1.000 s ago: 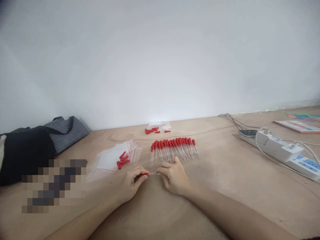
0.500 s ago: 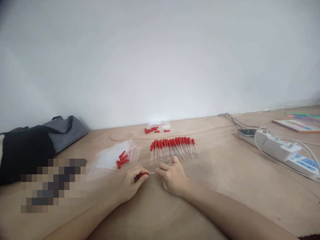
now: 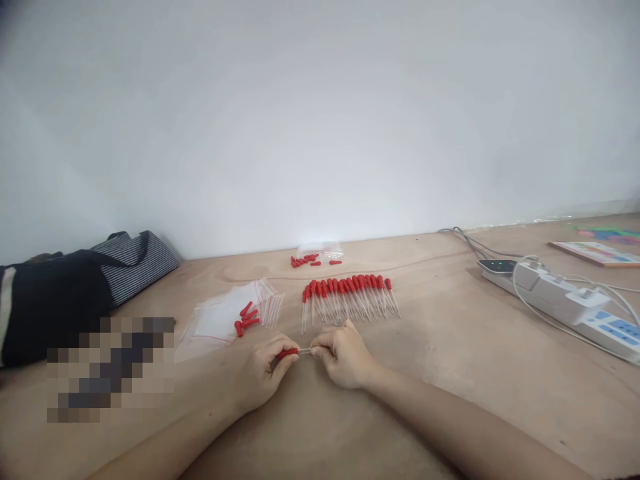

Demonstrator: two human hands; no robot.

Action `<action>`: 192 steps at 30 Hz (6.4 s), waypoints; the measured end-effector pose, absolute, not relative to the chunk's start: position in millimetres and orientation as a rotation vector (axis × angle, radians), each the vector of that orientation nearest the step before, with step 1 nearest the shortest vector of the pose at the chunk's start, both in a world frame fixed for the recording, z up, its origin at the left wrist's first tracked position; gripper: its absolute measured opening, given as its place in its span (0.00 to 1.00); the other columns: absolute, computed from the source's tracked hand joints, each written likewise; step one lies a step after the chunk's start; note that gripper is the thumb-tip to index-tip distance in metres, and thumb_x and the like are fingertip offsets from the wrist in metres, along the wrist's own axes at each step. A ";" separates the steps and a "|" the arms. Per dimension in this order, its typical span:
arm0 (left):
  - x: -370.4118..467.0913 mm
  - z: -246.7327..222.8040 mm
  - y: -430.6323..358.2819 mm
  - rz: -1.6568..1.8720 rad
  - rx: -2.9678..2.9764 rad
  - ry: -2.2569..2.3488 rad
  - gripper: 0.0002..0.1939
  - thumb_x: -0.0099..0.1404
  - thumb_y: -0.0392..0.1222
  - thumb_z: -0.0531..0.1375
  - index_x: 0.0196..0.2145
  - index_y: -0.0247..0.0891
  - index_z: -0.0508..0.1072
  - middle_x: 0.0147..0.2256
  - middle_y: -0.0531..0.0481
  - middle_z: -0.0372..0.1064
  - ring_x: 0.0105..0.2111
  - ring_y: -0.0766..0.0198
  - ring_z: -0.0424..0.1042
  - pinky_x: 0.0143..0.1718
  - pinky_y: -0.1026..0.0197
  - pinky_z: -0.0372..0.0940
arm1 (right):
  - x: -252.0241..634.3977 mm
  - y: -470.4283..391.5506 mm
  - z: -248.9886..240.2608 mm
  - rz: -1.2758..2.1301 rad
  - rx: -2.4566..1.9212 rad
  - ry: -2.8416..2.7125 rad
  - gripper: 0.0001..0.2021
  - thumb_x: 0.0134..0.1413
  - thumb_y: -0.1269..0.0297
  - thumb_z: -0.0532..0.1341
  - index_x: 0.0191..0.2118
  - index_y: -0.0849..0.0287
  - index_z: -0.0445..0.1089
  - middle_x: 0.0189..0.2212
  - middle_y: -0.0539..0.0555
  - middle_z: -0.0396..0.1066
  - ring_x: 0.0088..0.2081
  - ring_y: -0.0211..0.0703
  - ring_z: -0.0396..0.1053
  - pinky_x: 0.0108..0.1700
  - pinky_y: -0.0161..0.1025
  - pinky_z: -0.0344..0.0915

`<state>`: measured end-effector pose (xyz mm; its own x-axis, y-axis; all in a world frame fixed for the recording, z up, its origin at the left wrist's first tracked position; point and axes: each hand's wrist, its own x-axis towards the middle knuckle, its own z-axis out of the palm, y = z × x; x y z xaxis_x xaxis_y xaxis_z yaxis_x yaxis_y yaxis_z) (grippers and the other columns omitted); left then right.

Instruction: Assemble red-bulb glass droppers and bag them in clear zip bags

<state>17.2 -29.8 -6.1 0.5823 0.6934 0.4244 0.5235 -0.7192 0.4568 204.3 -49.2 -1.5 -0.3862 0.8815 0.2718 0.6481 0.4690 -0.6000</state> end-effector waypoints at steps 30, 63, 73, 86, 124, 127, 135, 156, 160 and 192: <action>12.0 -0.7 -22.5 0.935 2.500 1.129 0.06 0.57 0.39 0.56 0.28 0.39 0.72 0.25 0.52 0.70 0.28 0.64 0.68 0.32 0.61 0.61 | 201.8 -48.0 -1.1 0.302 -1.233 -2.271 0.09 0.51 0.68 0.52 0.29 0.58 0.70 0.27 0.52 0.70 0.32 0.40 0.65 0.36 0.36 0.53; -44.4 6.9 16.7 0.568 2.499 2.059 0.09 0.58 0.42 0.54 0.36 0.42 0.71 0.36 0.46 0.65 0.39 0.53 0.62 0.35 0.55 0.54 | 155.2 21.0 17.8 0.191 -1.904 -2.003 0.12 0.51 0.63 0.50 0.35 0.59 0.69 0.37 0.58 0.70 0.39 0.47 0.68 0.35 0.37 0.59; -40.4 8.0 15.5 0.832 2.582 1.913 0.03 0.57 0.37 0.54 0.30 0.39 0.67 0.34 0.48 0.66 0.38 0.55 0.63 0.36 0.55 0.56 | 106.3 50.4 19.5 0.431 -2.022 -1.946 0.14 0.45 0.61 0.55 0.37 0.62 0.70 0.38 0.62 0.71 0.38 0.48 0.69 0.34 0.38 0.63; -18.5 -3.0 -6.4 0.857 2.521 1.321 0.07 0.60 0.35 0.50 0.35 0.37 0.65 0.33 0.48 0.68 0.35 0.59 0.67 0.36 0.57 0.62 | 143.7 23.5 33.2 0.473 -1.780 -2.029 0.09 0.51 0.67 0.51 0.35 0.64 0.65 0.33 0.61 0.70 0.36 0.43 0.68 0.34 0.35 0.60; 15.6 -10.2 -26.5 0.795 2.333 1.130 0.09 0.61 0.39 0.50 0.30 0.37 0.70 0.26 0.53 0.69 0.26 0.66 0.66 0.28 0.65 0.60 | 215.3 -45.4 -18.7 0.159 -1.068 -2.270 0.12 0.54 0.73 0.49 0.39 0.57 0.68 0.27 0.52 0.65 0.28 0.37 0.58 0.36 0.38 0.47; 16.2 -10.4 -27.9 0.803 2.395 1.128 0.09 0.61 0.39 0.51 0.30 0.37 0.70 0.25 0.53 0.69 0.25 0.67 0.66 0.28 0.65 0.59 | 216.0 -45.3 -17.0 0.048 -1.067 -2.308 0.14 0.51 0.75 0.48 0.37 0.58 0.68 0.27 0.53 0.65 0.28 0.37 0.57 0.35 0.38 0.46; 16.5 -7.5 -32.9 0.847 2.586 1.055 0.08 0.61 0.38 0.51 0.29 0.37 0.69 0.26 0.51 0.69 0.28 0.64 0.67 0.31 0.63 0.60 | 211.3 -44.0 -15.3 0.113 -1.035 -2.283 0.10 0.52 0.74 0.49 0.32 0.60 0.67 0.26 0.51 0.67 0.26 0.35 0.58 0.35 0.38 0.44; 17.2 -6.9 -34.8 0.961 2.677 0.870 0.08 0.60 0.36 0.51 0.27 0.36 0.68 0.25 0.49 0.68 0.27 0.64 0.65 0.31 0.62 0.60 | 201.2 -37.5 -12.2 1.057 -1.247 -1.995 0.10 0.48 0.68 0.52 0.24 0.64 0.69 0.17 0.47 0.59 0.21 0.31 0.55 0.24 0.29 0.51; 16.8 -5.6 -33.1 0.956 2.666 0.892 0.08 0.60 0.36 0.51 0.28 0.36 0.68 0.25 0.50 0.69 0.27 0.64 0.66 0.31 0.63 0.60 | 201.5 -37.4 -11.6 1.057 -1.258 -1.989 0.11 0.49 0.67 0.52 0.25 0.64 0.69 0.17 0.47 0.59 0.21 0.31 0.55 0.25 0.29 0.51; -53.5 15.1 13.1 0.532 2.370 1.917 0.21 0.48 0.45 0.61 0.40 0.35 0.68 0.37 0.45 0.62 0.41 0.54 0.63 0.43 0.56 0.58 | 291.1 28.4 -25.8 0.085 -1.917 -1.692 0.10 0.49 0.70 0.52 0.33 0.64 0.70 0.28 0.56 0.71 0.30 0.39 0.67 0.32 0.32 0.58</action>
<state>-53.5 13.1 15.1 0.1738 0.9566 0.2340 0.9404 -0.2317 0.2487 291.1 28.4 -25.8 0.1954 0.9275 0.3188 0.8908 -0.0319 -0.4532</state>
